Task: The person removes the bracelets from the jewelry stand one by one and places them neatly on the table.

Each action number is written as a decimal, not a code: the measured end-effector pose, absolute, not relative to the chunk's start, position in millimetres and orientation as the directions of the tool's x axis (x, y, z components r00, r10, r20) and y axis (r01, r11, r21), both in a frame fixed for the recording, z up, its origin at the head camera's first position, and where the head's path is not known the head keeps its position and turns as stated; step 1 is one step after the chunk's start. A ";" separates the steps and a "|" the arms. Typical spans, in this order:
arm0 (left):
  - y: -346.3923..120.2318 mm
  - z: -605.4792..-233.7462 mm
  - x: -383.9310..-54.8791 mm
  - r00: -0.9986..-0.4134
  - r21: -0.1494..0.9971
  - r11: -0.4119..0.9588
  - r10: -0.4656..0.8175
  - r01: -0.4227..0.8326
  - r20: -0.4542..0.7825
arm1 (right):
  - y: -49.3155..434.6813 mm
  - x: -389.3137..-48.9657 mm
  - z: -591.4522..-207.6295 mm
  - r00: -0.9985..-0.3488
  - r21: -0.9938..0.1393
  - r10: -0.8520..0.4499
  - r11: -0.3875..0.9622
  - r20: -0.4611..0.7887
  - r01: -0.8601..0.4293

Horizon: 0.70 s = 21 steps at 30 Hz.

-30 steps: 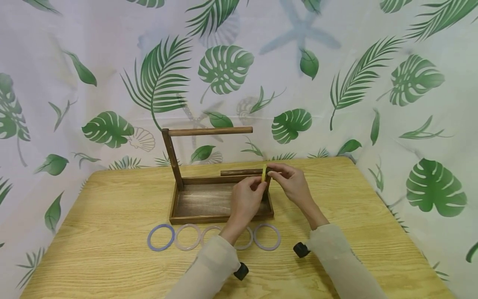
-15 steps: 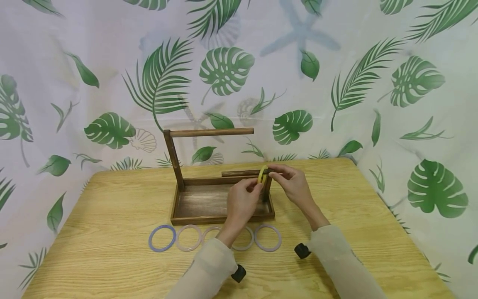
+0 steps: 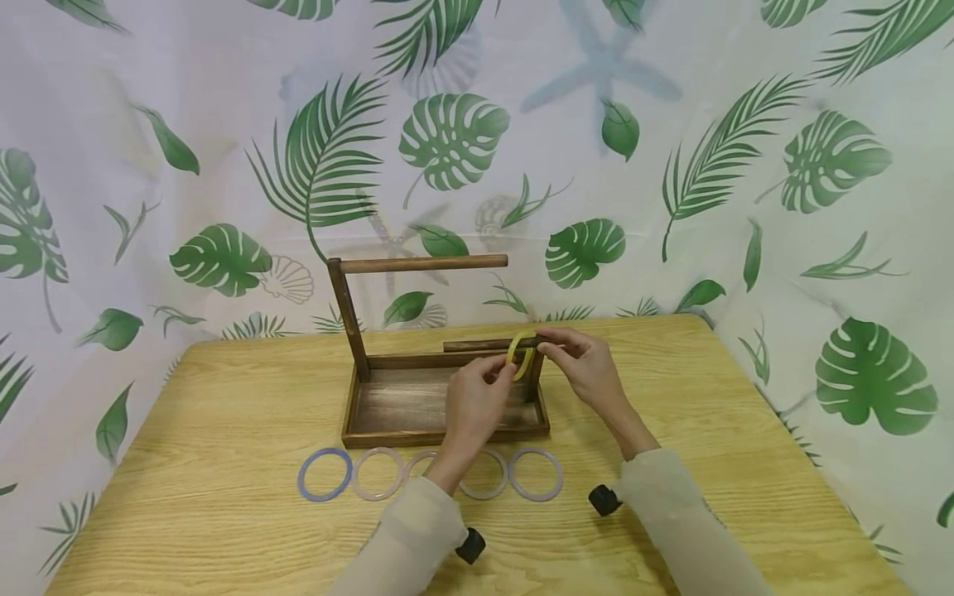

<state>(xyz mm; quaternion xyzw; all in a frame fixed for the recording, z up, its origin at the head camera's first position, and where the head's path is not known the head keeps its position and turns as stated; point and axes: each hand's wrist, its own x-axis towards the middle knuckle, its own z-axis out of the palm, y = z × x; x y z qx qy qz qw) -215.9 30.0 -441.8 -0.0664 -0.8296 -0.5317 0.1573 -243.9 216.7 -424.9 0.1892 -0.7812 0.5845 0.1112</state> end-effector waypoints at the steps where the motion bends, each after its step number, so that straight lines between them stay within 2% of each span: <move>1: 29.1 -441.7 -215.9 -0.943 0.865 0.420 -0.059 0.275 0.329 | 216.7 -243.7 -424.6 -0.905 -0.873 -0.166 0.245 0.391 -0.422; 21: 12.2 -443.3 -214.5 -0.956 0.897 0.376 -0.086 0.231 0.282 | 214.9 -240.9 -420.8 -0.904 -0.861 -0.163 0.274 0.396 -0.427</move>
